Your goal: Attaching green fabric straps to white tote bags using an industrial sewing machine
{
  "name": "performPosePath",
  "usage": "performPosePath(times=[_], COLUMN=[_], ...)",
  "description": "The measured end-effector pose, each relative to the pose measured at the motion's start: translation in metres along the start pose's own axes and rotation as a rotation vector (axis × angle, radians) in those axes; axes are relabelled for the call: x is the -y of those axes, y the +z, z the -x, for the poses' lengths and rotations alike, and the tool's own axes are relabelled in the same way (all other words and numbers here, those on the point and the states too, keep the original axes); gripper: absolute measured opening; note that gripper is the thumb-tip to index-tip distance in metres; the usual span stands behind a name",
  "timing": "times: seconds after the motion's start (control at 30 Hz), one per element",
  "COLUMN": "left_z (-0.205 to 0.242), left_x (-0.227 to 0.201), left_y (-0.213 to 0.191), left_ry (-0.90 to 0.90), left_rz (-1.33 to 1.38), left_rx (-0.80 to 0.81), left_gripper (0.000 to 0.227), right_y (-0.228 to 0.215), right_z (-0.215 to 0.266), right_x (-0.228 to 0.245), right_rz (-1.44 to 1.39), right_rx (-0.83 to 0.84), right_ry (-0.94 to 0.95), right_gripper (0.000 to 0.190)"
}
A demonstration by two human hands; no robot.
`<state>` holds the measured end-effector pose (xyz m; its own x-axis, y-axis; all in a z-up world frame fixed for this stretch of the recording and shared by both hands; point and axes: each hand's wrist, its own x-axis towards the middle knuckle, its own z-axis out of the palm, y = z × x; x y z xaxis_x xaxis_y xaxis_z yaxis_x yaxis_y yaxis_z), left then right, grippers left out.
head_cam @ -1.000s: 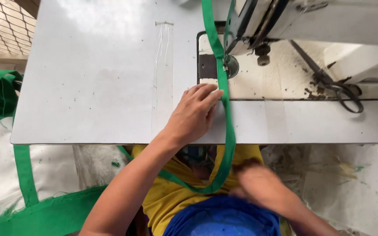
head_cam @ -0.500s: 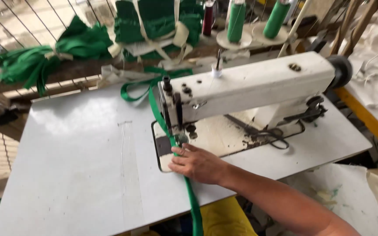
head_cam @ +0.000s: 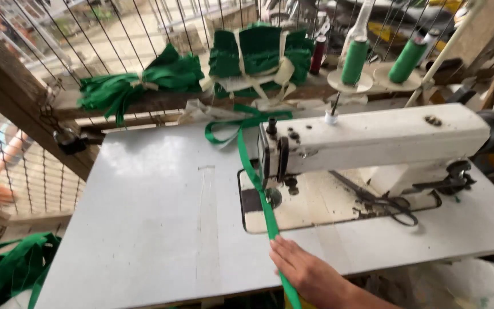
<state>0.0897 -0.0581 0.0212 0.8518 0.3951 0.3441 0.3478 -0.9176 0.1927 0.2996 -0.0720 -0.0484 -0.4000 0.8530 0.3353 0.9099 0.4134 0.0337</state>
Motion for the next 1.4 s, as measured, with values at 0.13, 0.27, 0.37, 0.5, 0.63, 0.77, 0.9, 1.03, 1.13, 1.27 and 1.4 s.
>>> performPosePath(times=[0.13,0.27,0.37,0.5,0.63,0.77,0.9,1.03,1.13,1.27,1.4], left_z=[-0.038,-0.091,-0.104,-0.101,-0.101,-0.092,-0.085,-0.084,-0.086,-0.086,-0.087], left_x=[0.056,0.133,0.125,0.127,0.122,0.125,0.128,0.125,0.126,0.127,0.129], left_y=[0.032,0.082,0.051,0.049,0.045,0.062,0.074,0.076,0.068,0.070,0.070], left_ry=[0.000,0.021,0.037,0.003,0.057,0.183,0.236,0.271,0.275,0.266,0.272], left_rz=[-0.010,0.152,0.195,0.159,0.164,0.150,0.250,0.212,0.198,0.189,0.200], left_rx=[0.022,0.096,0.323,0.344,0.350,0.268,0.174,0.115,0.117,0.100,0.097], left_gripper=[0.022,0.065,0.080,0.084,0.084,0.079,0.070,0.062,0.061,0.061,0.060], right_y=[0.007,-0.001,0.004,0.016,0.017,0.017,0.002,-0.005,-0.003,-0.006,-0.008], right_z=[0.042,0.037,0.034,0.042,0.055,0.051,0.040,0.037,0.038,0.035,0.027], right_x=[0.036,0.041,0.045,0.042,0.029,0.037,0.039,0.042,0.041,0.038,0.039], right_rz=[-0.159,-0.171,-0.075,-0.037,-0.135,-0.089,-0.184,-0.123,-0.149,-0.154,-0.149], right_rx=[-0.148,-0.212,-0.253,-0.148,-0.144,-0.193,-0.148,-0.253,-0.236,-0.222,-0.225], right_ry=[-0.025,0.033,0.021,0.010,0.031,0.029,0.091,0.063,0.089,0.072,0.088], right_gripper=[0.036,0.043,0.038,0.045,0.046,0.042,0.042,0.031,0.032,0.033,0.030])
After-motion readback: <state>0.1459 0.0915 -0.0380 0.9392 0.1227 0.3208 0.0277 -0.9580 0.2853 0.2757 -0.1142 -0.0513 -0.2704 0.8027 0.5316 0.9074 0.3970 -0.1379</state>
